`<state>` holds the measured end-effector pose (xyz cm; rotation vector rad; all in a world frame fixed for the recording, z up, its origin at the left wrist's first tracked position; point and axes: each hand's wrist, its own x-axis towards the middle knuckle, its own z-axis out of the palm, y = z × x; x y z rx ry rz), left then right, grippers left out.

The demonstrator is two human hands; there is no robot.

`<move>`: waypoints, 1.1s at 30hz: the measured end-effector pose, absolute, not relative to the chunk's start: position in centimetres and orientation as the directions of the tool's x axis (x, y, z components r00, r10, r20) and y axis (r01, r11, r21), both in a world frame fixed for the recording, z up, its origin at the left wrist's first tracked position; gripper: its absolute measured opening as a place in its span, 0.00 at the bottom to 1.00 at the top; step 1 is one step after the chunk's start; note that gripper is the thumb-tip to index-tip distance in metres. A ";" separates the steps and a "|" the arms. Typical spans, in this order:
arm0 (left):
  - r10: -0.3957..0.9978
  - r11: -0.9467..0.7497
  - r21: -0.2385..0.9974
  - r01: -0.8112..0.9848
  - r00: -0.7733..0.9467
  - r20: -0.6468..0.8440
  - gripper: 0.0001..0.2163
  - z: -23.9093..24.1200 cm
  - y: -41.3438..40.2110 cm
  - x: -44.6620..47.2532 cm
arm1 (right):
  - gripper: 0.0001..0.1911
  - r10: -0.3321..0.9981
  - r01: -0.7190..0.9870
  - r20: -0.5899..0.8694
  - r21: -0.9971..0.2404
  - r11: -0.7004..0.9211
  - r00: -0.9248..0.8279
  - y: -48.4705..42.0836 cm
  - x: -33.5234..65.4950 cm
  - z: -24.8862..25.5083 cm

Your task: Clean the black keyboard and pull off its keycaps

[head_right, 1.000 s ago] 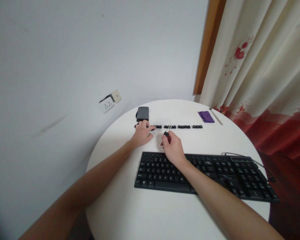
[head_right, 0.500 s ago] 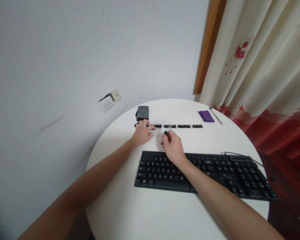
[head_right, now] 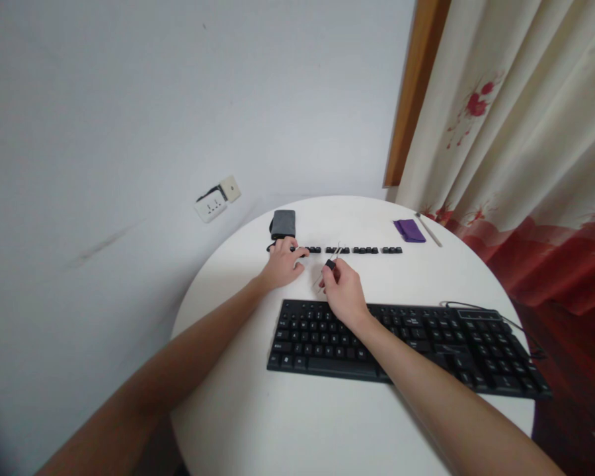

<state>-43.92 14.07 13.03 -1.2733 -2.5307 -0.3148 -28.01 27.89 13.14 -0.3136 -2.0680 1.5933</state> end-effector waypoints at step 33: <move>0.627 0.630 0.220 0.745 -0.655 0.422 0.17 12.6 13.2 -45.7 | 0.13 0.466 -0.105 0.241 -0.948 0.300 -0.851 28.0 -28.0 13.1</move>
